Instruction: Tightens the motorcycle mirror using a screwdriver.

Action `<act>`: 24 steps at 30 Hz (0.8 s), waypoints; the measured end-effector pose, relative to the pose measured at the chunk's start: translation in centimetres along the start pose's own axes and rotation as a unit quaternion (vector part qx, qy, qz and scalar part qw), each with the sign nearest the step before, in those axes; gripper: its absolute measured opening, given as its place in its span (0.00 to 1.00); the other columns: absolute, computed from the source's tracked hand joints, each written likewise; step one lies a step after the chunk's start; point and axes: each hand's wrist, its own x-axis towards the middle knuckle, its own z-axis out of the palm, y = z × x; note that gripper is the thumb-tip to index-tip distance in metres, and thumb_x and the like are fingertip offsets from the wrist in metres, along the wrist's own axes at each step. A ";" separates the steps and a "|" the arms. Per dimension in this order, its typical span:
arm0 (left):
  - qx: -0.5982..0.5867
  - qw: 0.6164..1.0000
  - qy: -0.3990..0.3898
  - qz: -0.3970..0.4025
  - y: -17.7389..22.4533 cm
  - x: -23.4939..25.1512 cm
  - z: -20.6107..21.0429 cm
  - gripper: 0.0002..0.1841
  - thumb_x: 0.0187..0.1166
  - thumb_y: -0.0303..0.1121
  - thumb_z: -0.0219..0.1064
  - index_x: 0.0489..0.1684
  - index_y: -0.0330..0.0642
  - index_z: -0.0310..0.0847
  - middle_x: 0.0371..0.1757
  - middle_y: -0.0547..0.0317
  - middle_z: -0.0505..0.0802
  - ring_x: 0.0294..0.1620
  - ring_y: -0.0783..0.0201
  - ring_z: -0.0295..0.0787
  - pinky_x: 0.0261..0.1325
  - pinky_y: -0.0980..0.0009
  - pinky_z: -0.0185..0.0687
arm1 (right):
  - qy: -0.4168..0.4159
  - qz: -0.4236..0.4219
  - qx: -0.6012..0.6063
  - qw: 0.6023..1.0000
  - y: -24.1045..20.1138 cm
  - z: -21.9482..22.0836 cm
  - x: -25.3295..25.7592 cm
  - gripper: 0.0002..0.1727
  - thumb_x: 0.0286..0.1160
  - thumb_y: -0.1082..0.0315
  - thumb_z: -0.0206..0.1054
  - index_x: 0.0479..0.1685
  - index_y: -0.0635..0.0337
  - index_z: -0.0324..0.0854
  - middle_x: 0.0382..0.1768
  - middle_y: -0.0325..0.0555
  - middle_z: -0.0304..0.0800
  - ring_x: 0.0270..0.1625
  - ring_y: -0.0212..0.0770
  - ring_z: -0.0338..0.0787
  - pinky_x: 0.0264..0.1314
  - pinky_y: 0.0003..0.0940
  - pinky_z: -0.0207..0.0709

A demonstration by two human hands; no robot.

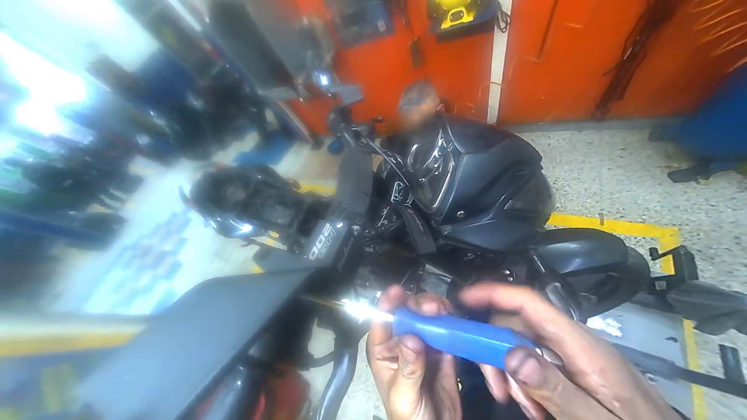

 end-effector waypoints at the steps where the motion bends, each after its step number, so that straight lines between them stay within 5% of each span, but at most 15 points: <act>1: -0.024 1.000 -0.003 -0.009 0.1 0.0 0.1 0.20 0.81 0.32 0.69 0.72 0.45 0.82 0.57 0.49 0.93 0.60 0.56 0.92 0.68 0.59 0.85 | 0.002 -0.005 -0.006 1.000 -0.2 0.0 0.1 0.25 0.90 0.49 0.57 0.71 0.59 0.78 0.38 0.44 0.90 0.30 0.28 0.87 0.29 0.24 0.83; 4: -0.030 0.999 -0.031 -0.030 0.6 0.3 0.2 0.25 0.80 0.36 0.68 0.79 0.50 0.75 0.68 0.47 0.89 0.69 0.51 0.88 0.72 0.55 0.81 | 0.000 -0.075 -0.075 0.994 -0.1 0.1 0.3 0.14 0.88 0.65 0.62 0.67 0.50 0.84 0.52 0.45 0.84 0.53 0.29 0.85 0.54 0.21 0.82; 6: 0.012 0.999 -0.025 -0.019 0.6 0.6 0.2 0.22 0.78 0.43 0.72 0.69 0.50 0.80 0.59 0.52 0.91 0.60 0.56 0.90 0.65 0.59 0.85 | 0.008 -0.100 -0.075 0.992 0.0 0.4 0.5 0.14 0.84 0.70 0.64 0.62 0.44 0.86 0.54 0.45 0.78 0.56 0.30 0.81 0.57 0.20 0.79; 8: 0.023 1.000 0.016 0.000 0.5 0.6 0.3 0.16 0.75 0.37 0.75 0.58 0.47 0.85 0.46 0.54 0.93 0.50 0.59 0.93 0.58 0.62 0.89 | 0.014 -0.095 -0.062 0.994 0.0 0.5 0.5 0.18 0.80 0.66 0.70 0.67 0.44 0.82 0.59 0.45 0.78 0.55 0.29 0.83 0.54 0.20 0.82; 10: 0.017 1.000 0.022 0.010 0.5 0.6 0.4 0.16 0.75 0.33 0.75 0.60 0.47 0.86 0.47 0.53 0.95 0.51 0.59 0.94 0.61 0.62 0.89 | 0.009 -0.054 -0.048 0.997 -0.1 0.2 0.4 0.29 0.80 0.53 0.72 0.78 0.49 0.72 0.57 0.44 0.84 0.43 0.28 0.86 0.38 0.21 0.83; 13: -0.045 0.999 -0.014 -0.022 0.5 0.5 -0.1 0.22 0.80 0.31 0.69 0.74 0.48 0.80 0.61 0.51 0.92 0.64 0.55 0.90 0.71 0.58 0.84 | -0.003 0.009 0.021 1.000 -0.3 0.1 0.5 0.25 0.89 0.50 0.59 0.72 0.58 0.78 0.37 0.42 0.90 0.28 0.28 0.85 0.25 0.23 0.81; 15: -0.087 0.994 -0.036 -0.050 0.6 0.5 0.0 0.25 0.84 0.31 0.64 0.82 0.48 0.73 0.76 0.47 0.85 0.78 0.50 0.81 0.79 0.52 0.75 | 0.002 -0.034 -0.023 0.999 -0.2 0.1 0.6 0.18 0.90 0.58 0.60 0.69 0.57 0.83 0.46 0.44 0.91 0.39 0.27 0.88 0.39 0.21 0.84; 17: -0.076 0.993 -0.064 -0.064 0.6 0.7 0.0 0.28 0.85 0.37 0.64 0.86 0.50 0.68 0.82 0.49 0.80 0.82 0.50 0.76 0.81 0.50 0.73 | 0.014 -0.083 -0.064 0.994 -0.1 0.2 0.7 0.14 0.86 0.66 0.65 0.64 0.47 0.88 0.52 0.44 0.84 0.51 0.29 0.85 0.52 0.21 0.83; 19: -0.026 0.998 -0.034 -0.055 0.5 0.6 0.1 0.25 0.79 0.43 0.71 0.75 0.50 0.76 0.65 0.52 0.90 0.66 0.55 0.88 0.70 0.56 0.84 | 0.028 -0.108 -0.073 0.991 -0.1 0.5 0.7 0.13 0.82 0.69 0.68 0.56 0.42 0.92 0.56 0.45 0.80 0.54 0.28 0.84 0.54 0.21 0.82; 21: -0.023 0.999 0.017 -0.039 0.4 0.6 0.1 0.18 0.74 0.38 0.76 0.59 0.45 0.83 0.47 0.53 0.93 0.52 0.57 0.94 0.61 0.59 0.88 | 0.029 -0.111 -0.064 0.991 0.0 0.6 0.7 0.14 0.79 0.67 0.72 0.60 0.42 0.90 0.58 0.45 0.79 0.52 0.27 0.84 0.52 0.20 0.84; 24: -0.045 0.998 0.011 -0.032 0.3 0.4 -0.4 0.16 0.76 0.33 0.73 0.62 0.47 0.86 0.51 0.53 0.95 0.58 0.56 0.94 0.68 0.57 0.86 | 0.010 -0.048 -0.052 0.997 -0.2 -0.3 0.6 0.30 0.80 0.49 0.71 0.79 0.46 0.72 0.57 0.41 0.85 0.42 0.27 0.86 0.38 0.22 0.84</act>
